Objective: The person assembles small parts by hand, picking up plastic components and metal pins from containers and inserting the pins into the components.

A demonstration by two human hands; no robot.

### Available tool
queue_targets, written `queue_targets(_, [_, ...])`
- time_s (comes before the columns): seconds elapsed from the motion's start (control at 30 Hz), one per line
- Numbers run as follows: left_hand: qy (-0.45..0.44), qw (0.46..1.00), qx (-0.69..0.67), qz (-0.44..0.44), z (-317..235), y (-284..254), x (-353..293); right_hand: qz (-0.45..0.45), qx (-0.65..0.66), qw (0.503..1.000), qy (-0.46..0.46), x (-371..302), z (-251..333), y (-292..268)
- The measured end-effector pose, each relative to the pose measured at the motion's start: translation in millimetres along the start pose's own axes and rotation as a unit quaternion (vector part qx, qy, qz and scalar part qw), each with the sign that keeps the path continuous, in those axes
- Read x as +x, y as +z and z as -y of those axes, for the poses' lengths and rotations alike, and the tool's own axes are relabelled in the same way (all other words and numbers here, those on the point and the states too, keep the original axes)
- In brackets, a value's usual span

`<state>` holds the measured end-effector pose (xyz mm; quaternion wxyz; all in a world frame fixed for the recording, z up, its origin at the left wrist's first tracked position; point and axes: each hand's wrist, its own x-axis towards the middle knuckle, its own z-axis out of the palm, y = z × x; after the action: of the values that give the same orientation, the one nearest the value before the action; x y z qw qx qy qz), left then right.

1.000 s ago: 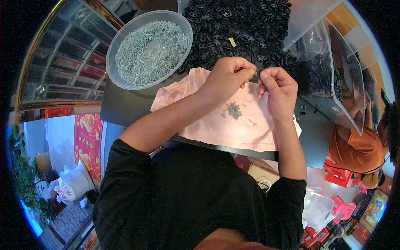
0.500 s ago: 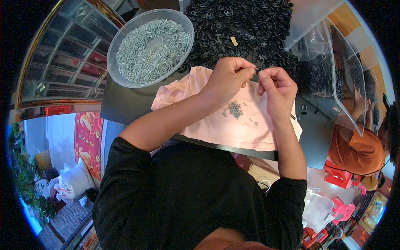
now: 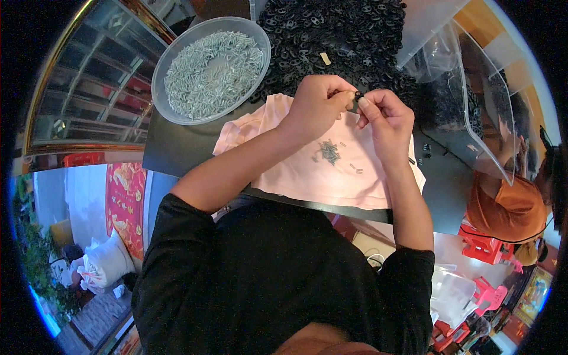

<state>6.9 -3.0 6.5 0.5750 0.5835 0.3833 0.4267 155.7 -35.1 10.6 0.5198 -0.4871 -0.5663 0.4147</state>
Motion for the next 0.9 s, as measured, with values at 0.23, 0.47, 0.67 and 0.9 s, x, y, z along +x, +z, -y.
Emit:
queue_targets(0.23, [-0.056,0.988,-0.142,0.032,-2.1,-4.5,3.1,-0.023,0.087,0.996,0.01,3.7,-3.8,-8.0])
queue_targets(0.47, [0.002,0.994,-0.105,0.03,-1.4,-0.5,1.7,-0.006,0.066,0.998,0.004,1.1,0.6,-3.2])
queue_targets(0.67, [0.069,0.996,0.05,-0.025,-5.8,0.9,-1.4,0.07,0.224,0.965,0.12,5.5,-2.7,-11.2])
queue_targets(0.9, [0.272,0.943,0.183,-0.053,-3.2,1.7,-1.2,0.054,0.223,0.964,0.136,5.5,1.7,-11.7])
